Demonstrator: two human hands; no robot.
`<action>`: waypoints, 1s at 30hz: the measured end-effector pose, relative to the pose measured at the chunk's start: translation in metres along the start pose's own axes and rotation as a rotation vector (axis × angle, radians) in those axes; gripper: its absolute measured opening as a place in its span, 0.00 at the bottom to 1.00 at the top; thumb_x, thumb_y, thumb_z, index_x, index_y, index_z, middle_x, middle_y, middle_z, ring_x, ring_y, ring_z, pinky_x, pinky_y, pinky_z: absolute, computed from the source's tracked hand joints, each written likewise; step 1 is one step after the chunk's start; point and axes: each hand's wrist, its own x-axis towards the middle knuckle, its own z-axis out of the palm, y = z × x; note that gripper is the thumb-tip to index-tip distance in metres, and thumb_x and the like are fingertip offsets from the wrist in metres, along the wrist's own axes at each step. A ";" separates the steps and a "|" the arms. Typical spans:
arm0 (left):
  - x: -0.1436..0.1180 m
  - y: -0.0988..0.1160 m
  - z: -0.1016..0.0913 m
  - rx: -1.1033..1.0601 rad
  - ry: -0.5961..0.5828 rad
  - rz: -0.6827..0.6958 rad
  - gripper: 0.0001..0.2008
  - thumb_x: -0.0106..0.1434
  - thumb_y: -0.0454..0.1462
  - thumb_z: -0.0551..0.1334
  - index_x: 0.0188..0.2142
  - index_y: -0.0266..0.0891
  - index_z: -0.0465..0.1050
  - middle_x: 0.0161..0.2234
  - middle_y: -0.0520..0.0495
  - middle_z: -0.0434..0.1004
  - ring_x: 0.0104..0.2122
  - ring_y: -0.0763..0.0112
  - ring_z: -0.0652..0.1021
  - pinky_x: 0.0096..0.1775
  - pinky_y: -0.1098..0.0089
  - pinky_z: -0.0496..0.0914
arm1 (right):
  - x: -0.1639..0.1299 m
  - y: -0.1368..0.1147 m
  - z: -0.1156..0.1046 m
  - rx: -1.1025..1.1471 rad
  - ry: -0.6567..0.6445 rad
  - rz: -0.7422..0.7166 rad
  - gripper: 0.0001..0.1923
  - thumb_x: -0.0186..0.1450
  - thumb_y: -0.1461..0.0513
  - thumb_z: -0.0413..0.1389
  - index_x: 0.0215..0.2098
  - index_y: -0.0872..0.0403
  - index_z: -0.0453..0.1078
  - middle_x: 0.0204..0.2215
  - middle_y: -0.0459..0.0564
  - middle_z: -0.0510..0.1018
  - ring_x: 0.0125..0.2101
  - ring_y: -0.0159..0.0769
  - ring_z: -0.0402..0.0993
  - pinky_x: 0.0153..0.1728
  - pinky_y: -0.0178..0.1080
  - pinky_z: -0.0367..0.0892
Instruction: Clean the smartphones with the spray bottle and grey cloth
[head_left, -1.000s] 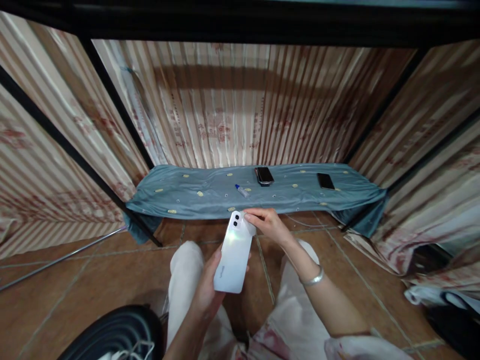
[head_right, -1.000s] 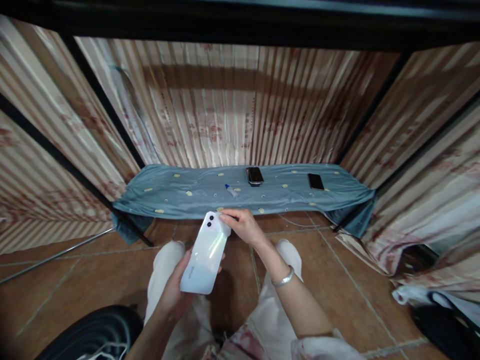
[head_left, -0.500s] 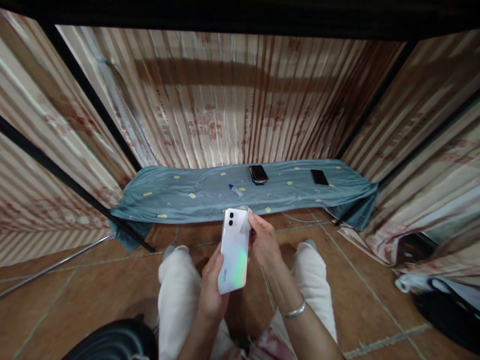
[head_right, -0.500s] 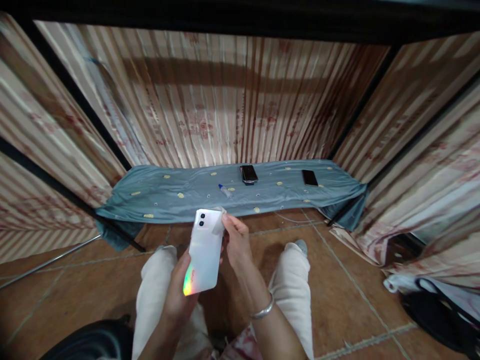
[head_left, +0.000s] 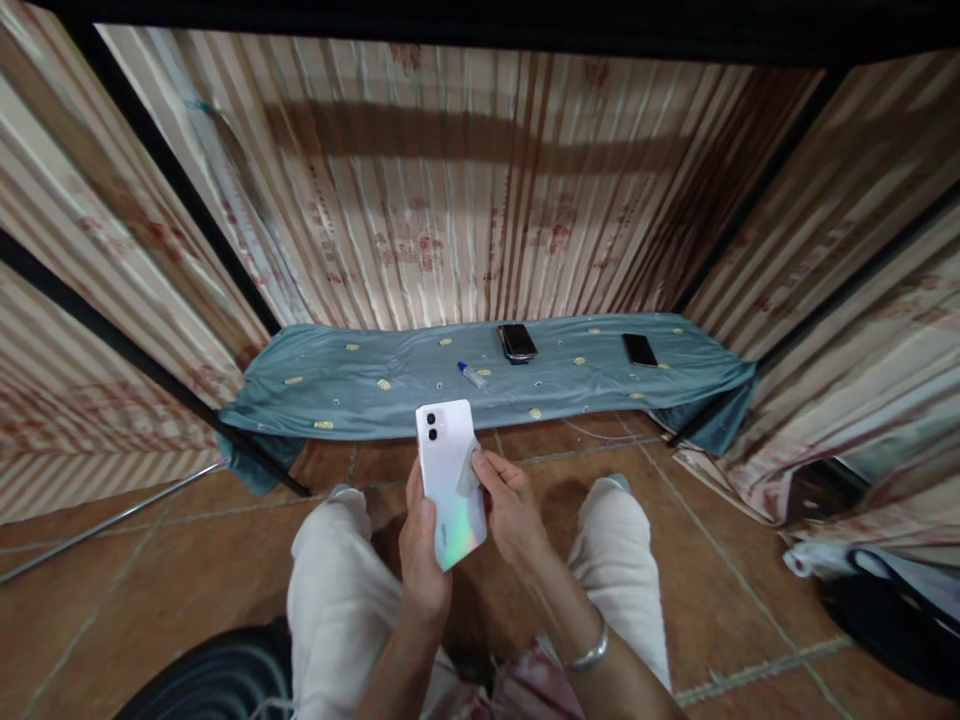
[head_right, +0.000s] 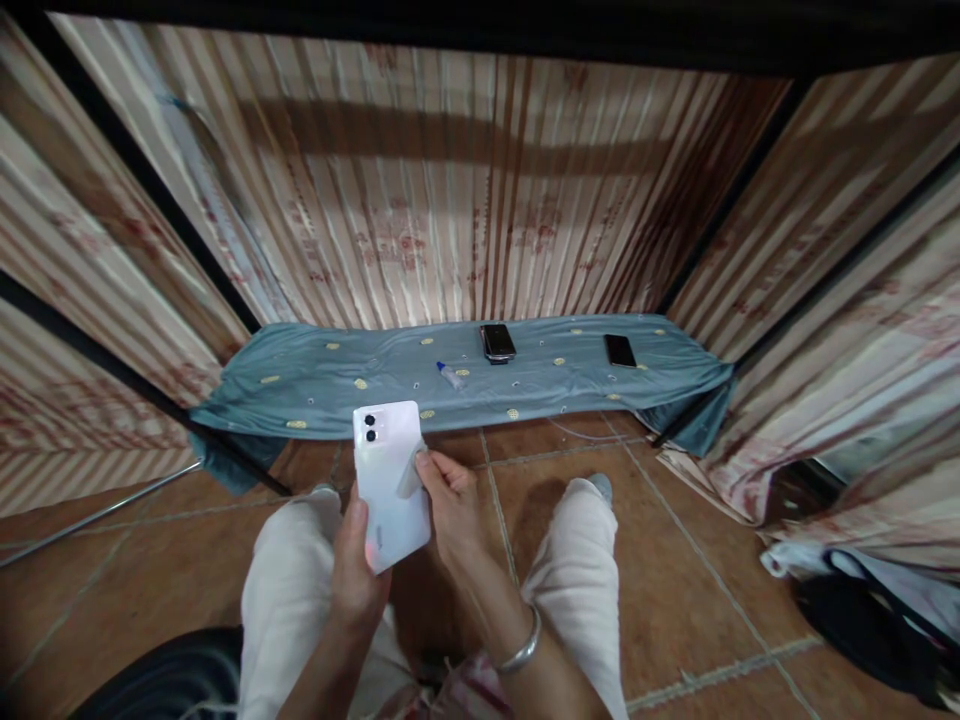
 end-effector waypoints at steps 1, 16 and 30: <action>-0.001 0.002 0.000 0.006 0.016 0.040 0.29 0.62 0.50 0.61 0.60 0.45 0.65 0.54 0.47 0.76 0.60 0.57 0.69 0.55 0.67 0.68 | -0.003 0.001 0.001 -0.003 -0.006 0.011 0.21 0.51 0.45 0.66 0.24 0.54 0.74 0.19 0.42 0.72 0.22 0.29 0.63 0.24 0.32 0.59; -0.009 0.009 -0.004 0.036 0.053 0.082 0.28 0.59 0.49 0.64 0.56 0.41 0.71 0.58 0.44 0.73 0.63 0.53 0.66 0.58 0.63 0.65 | -0.050 0.032 -0.023 0.079 -0.014 0.107 0.17 0.55 0.48 0.66 0.33 0.53 0.78 0.27 0.46 0.79 0.27 0.33 0.72 0.32 0.35 0.66; -0.023 0.024 -0.003 -0.149 -0.402 -0.122 0.38 0.51 0.55 0.68 0.58 0.44 0.69 0.62 0.40 0.67 0.60 0.48 0.69 0.57 0.56 0.67 | -0.040 0.000 -0.047 -0.007 -0.239 0.278 0.21 0.48 0.48 0.70 0.27 0.57 0.78 0.20 0.44 0.77 0.20 0.25 0.65 0.23 0.29 0.57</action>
